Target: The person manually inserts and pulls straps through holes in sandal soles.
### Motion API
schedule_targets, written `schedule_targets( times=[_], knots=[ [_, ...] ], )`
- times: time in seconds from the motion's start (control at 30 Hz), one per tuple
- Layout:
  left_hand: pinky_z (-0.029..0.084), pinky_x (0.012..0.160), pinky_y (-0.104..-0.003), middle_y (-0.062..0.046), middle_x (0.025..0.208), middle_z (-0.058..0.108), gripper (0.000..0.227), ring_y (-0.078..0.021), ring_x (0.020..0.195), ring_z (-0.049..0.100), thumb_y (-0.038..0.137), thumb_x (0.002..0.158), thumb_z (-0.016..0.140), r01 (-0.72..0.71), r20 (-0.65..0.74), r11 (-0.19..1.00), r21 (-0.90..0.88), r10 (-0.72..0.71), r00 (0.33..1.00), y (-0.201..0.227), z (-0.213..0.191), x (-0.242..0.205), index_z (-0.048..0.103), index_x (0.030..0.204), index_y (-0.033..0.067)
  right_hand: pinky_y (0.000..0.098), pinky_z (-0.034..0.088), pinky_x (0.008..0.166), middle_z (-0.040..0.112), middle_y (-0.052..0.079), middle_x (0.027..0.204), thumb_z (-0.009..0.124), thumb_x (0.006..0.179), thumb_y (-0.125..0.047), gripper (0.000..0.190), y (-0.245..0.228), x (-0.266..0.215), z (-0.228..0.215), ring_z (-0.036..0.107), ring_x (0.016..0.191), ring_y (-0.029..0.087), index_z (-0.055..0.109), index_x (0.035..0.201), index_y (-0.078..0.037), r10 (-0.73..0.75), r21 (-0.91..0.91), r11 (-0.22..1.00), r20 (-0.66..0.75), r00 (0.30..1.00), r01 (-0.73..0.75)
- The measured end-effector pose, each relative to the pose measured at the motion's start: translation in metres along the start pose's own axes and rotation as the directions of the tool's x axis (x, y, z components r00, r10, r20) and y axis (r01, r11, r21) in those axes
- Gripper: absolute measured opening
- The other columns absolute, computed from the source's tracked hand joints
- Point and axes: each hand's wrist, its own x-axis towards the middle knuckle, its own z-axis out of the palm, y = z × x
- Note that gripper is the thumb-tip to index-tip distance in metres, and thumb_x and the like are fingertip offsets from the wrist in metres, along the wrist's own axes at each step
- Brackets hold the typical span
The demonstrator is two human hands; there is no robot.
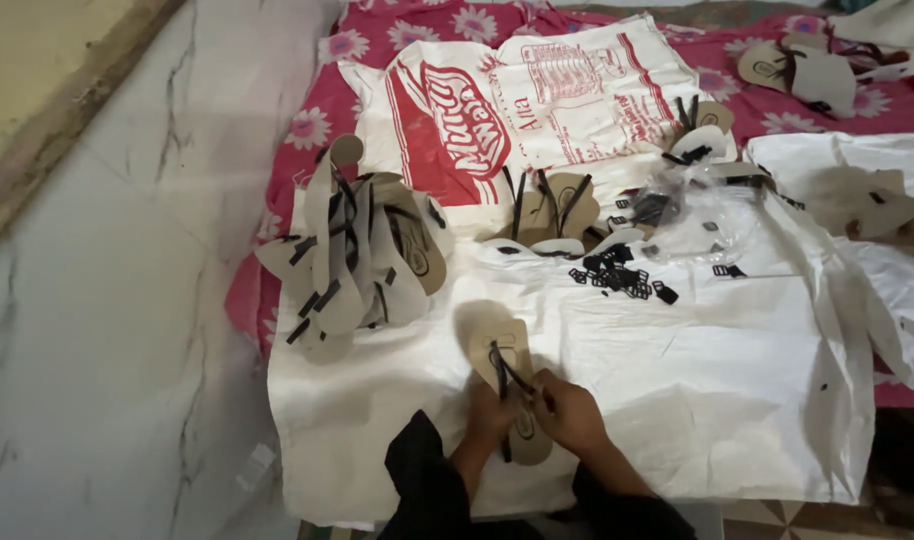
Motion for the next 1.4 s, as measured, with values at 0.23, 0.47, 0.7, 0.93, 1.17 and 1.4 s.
schedule_targets(
  times=[0.23, 0.47, 0.7, 0.93, 1.17, 1.4],
  knots=[
    [0.050, 0.053, -0.041, -0.012, 0.065, 0.069, 0.016, -0.0249, 0.056, 0.067, 0.013, 0.091, 0.066, 0.064, 0.017, 0.994, -0.093, -0.062, 0.998, -0.024, 0.010, 0.001, 0.069, 0.083, -0.0006, 0.0458, 0.057, 0.062, 0.074, 0.015, 0.073, 0.065, 0.081, -0.020, 0.022, -0.010, -0.003, 0.004, 0.073, 0.070, 0.036, 0.063, 0.100, -0.009, 0.022, 0.090, 0.996, 0.081, 0.996, -0.029],
    [0.053, 0.069, -0.033, -0.008, 0.087, 0.075, 0.014, -0.0152, 0.077, 0.068, 0.012, 0.097, 0.065, 0.069, 0.019, 0.931, -0.358, -0.066, 0.998, -0.017, 0.011, 0.000, 0.070, 0.100, -0.0007, 0.0518, 0.053, 0.062, 0.069, 0.024, 0.078, 0.059, 0.089, -0.018, 0.031, 0.003, 0.001, 0.019, 0.068, 0.071, 0.044, 0.056, 0.118, -0.005, -0.008, 0.035, 0.999, 0.024, 1.000, 0.007],
    [0.054, 0.087, -0.032, -0.004, 0.105, 0.074, 0.025, -0.0137, 0.099, 0.069, 0.015, 0.094, 0.071, 0.041, 0.032, 0.676, -0.736, -0.026, 0.999, -0.031, 0.015, 0.006, 0.067, 0.112, -0.0027, 0.0348, 0.051, 0.053, 0.068, 0.014, 0.066, 0.054, 0.095, -0.006, 0.011, 0.035, 0.000, 0.031, 0.066, 0.057, 0.020, 0.056, 0.106, -0.006, 0.029, 0.475, 0.880, -0.006, 1.000, -0.023],
    [0.051, 0.068, -0.034, -0.006, 0.090, 0.073, 0.029, -0.0149, 0.078, 0.066, 0.027, 0.094, 0.074, 0.321, 0.185, 0.863, -0.390, -0.268, 0.946, -0.019, 0.011, 0.005, 0.073, 0.108, 0.0022, 0.0344, 0.041, 0.049, 0.063, 0.006, 0.071, 0.054, 0.095, -0.003, 0.015, 0.055, 0.007, 0.034, 0.052, 0.054, 0.015, 0.059, 0.109, -0.005, 0.079, 0.649, 0.749, 0.111, 0.991, -0.132],
    [0.047, 0.063, -0.030, -0.008, 0.079, 0.069, 0.044, -0.0141, 0.069, 0.061, 0.040, 0.104, 0.064, 0.177, 0.091, 0.883, -0.435, -0.152, 0.984, -0.083, 0.040, 0.011, 0.072, 0.100, -0.0023, 0.0350, 0.048, 0.052, 0.064, 0.007, 0.064, 0.064, 0.093, -0.016, 0.022, 0.011, -0.004, 0.032, 0.062, 0.054, 0.018, 0.053, 0.109, -0.004, 0.033, 0.321, 0.947, -0.056, 0.998, -0.013],
    [0.039, 0.055, -0.029, 0.008, 0.079, 0.061, 0.026, -0.0065, 0.060, 0.050, 0.050, 0.101, 0.046, 0.526, 0.240, 0.527, -0.668, -0.516, 0.822, -0.043, 0.029, 0.013, 0.059, 0.112, 0.0299, 0.0291, 0.048, 0.058, 0.063, 0.004, 0.079, 0.058, 0.107, -0.018, 0.022, 0.076, 0.000, 0.078, 0.059, 0.066, 0.013, 0.063, 0.091, -0.004, -0.196, 0.722, 0.688, 0.284, 0.939, -0.075]
  ],
)
